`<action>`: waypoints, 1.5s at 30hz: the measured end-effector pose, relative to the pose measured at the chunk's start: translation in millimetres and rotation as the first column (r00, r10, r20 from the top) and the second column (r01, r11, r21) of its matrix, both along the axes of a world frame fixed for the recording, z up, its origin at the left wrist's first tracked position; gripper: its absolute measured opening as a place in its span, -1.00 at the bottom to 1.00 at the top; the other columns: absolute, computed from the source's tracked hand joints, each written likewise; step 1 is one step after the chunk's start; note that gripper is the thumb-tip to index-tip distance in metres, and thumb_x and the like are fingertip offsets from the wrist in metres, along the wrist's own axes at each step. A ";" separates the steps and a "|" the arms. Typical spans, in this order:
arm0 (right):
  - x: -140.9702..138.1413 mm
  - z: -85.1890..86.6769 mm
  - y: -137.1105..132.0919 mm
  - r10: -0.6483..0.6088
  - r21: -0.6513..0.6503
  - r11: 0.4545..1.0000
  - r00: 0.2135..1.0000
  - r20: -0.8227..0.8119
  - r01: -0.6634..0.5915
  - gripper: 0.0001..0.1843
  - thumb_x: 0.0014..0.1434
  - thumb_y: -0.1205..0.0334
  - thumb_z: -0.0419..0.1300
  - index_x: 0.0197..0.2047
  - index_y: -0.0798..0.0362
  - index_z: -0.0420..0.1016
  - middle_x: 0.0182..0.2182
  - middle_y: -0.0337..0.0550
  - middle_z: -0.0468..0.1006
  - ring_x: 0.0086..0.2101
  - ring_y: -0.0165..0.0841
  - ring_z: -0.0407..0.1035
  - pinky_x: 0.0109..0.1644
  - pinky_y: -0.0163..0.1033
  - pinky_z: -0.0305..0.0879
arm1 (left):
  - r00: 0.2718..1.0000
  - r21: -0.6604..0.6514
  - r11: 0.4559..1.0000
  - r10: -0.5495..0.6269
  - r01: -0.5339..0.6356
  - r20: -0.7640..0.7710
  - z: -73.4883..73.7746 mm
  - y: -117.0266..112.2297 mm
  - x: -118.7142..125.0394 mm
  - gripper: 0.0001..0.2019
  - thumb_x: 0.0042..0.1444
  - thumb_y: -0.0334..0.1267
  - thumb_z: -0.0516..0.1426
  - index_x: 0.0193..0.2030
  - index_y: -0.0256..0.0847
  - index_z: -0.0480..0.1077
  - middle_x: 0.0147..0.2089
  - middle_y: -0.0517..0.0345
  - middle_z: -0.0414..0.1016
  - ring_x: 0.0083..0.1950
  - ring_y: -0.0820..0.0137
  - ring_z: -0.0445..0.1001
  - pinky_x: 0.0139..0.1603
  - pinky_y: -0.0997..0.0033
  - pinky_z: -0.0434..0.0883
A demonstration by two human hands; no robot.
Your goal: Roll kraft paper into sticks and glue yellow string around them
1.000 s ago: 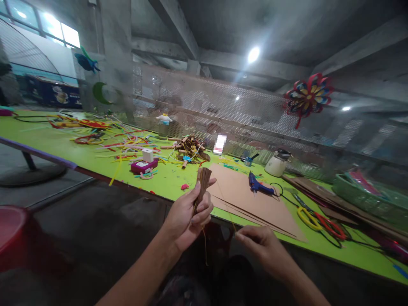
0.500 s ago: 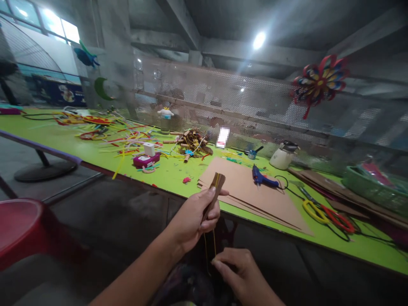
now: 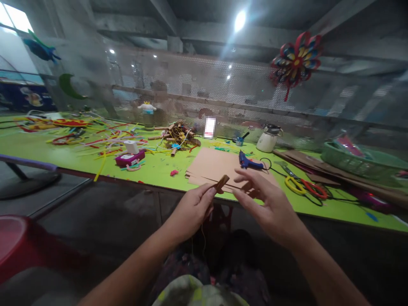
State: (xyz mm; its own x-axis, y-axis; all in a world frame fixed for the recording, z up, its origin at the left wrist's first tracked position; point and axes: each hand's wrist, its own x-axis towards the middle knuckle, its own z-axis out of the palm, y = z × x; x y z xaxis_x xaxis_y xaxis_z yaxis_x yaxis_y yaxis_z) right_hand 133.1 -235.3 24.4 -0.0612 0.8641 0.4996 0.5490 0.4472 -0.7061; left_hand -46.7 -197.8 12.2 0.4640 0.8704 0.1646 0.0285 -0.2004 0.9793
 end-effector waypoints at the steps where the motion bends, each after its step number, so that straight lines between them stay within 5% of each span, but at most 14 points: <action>1: -2.0 4.5 5.7 0.017 -0.005 1.000 1.000 -0.015 -0.017 -0.53 0.08 0.11 0.18 0.07 -0.01 0.31 -0.19 -0.03 0.46 -0.38 -0.33 0.33 -0.36 -0.26 0.30 | 0.999 0.075 0.997 0.024 -0.022 -0.022 -0.1 -0.2 4.0 -0.71 0.13 -0.08 0.01 -0.24 -0.25 0.41 -0.57 0.23 0.23 -0.57 0.52 0.12 -0.58 0.57 0.07; 4: -7.5 5.1 21.1 0.077 -0.032 0.996 0.993 -0.092 -0.081 -0.63 0.05 0.09 0.20 -0.08 0.06 0.44 -0.38 -0.11 0.49 -0.47 -0.39 0.30 -0.43 -0.31 0.26 | 0.996 0.229 0.973 0.052 -0.034 -0.072 -0.9 -0.7 13.0 -0.72 0.16 -0.12 -0.02 -0.25 -0.23 0.42 -0.46 0.17 0.32 -0.43 0.46 0.22 -0.46 0.55 0.15; 8: -4.8 -4.5 35.3 0.090 -0.091 0.988 0.951 -0.297 -0.122 -0.74 0.02 0.08 0.21 -0.36 0.12 0.50 -0.57 -0.20 0.44 -0.58 -0.47 0.23 -0.54 -0.35 0.17 | 0.998 0.239 0.971 -0.008 0.022 -0.061 -6.3 0.4 18.3 -0.71 0.18 -0.13 -0.04 -0.14 -0.20 0.40 -0.47 0.19 0.31 -0.41 0.45 0.25 -0.43 0.55 0.17; 13: 4.6 -12.5 50.9 0.149 -0.191 0.950 0.898 -0.413 -0.246 -0.70 -0.01 0.04 0.22 -0.42 0.15 0.49 -0.63 -0.23 0.38 -0.64 -0.53 0.14 -0.62 -0.38 0.04 | 0.976 -0.065 0.973 -0.219 0.219 0.014 -17.7 4.7 19.1 -0.62 0.17 -0.03 -0.07 -0.07 -0.27 0.34 -0.56 0.25 0.26 -0.63 0.56 0.10 -0.63 0.58 0.03; 20: 6.8 -14.1 62.2 0.169 -0.174 0.951 0.898 -0.407 -0.258 -0.69 -0.02 0.03 0.22 -0.42 0.16 0.48 -0.68 -0.30 0.31 -0.68 -0.55 0.09 -0.65 -0.40 -0.03 | 0.949 -0.273 0.914 -0.257 0.300 0.182 -23.0 11.6 19.4 -0.59 0.10 0.02 0.02 -0.11 -0.31 0.29 -0.47 0.10 0.40 -0.56 0.52 0.31 -0.59 0.59 0.13; 26: 7.7 -8.4 68.2 0.201 -0.159 0.953 0.930 -0.308 -0.258 -0.70 -0.03 0.05 0.23 -0.48 0.16 0.47 -0.66 -0.29 0.31 -0.66 -0.55 0.11 -0.62 -0.39 0.02 | 0.948 -0.279 0.913 -0.247 0.297 0.201 -32.0 16.8 19.8 -0.59 0.11 0.03 -0.01 -0.13 -0.32 0.25 -0.46 0.08 0.42 -0.54 0.49 0.35 -0.56 0.55 0.19; 38: 9.9 -18.0 87.5 0.193 -0.136 0.950 0.870 -0.453 -0.282 -0.71 -0.05 0.07 0.25 -0.43 0.17 0.47 -0.68 -0.33 0.31 -0.70 -0.58 0.07 -0.65 -0.39 -0.02 | 0.958 -0.264 0.933 -0.192 0.246 0.214 -32.9 21.2 18.9 -0.67 0.14 -0.05 -0.02 -0.17 -0.31 0.25 -0.53 0.24 0.28 -0.62 0.60 0.12 -0.62 0.60 -0.01; 45: 22.5 -7.1 85.9 0.300 -0.236 0.888 0.888 -0.349 -0.394 -0.68 -0.14 0.14 0.33 -0.34 0.19 0.49 -0.56 -0.22 0.45 -0.59 -0.52 0.25 -0.54 -0.37 0.15 | 0.989 -0.155 0.980 -0.105 0.121 0.104 -36.9 22.9 27.5 -0.70 0.14 -0.06 -0.04 -0.22 -0.30 0.27 -0.60 0.34 0.14 -0.64 0.61 -0.02 -0.64 0.59 -0.07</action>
State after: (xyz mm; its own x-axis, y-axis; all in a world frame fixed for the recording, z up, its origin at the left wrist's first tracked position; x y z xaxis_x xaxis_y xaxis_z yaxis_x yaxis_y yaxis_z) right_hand 155.6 -149.5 17.4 -0.2748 0.9226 0.2706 0.1423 0.3173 -0.9376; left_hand -19.2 -174.9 -24.7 0.5500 0.8318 0.0750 -0.0801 -0.0369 0.9961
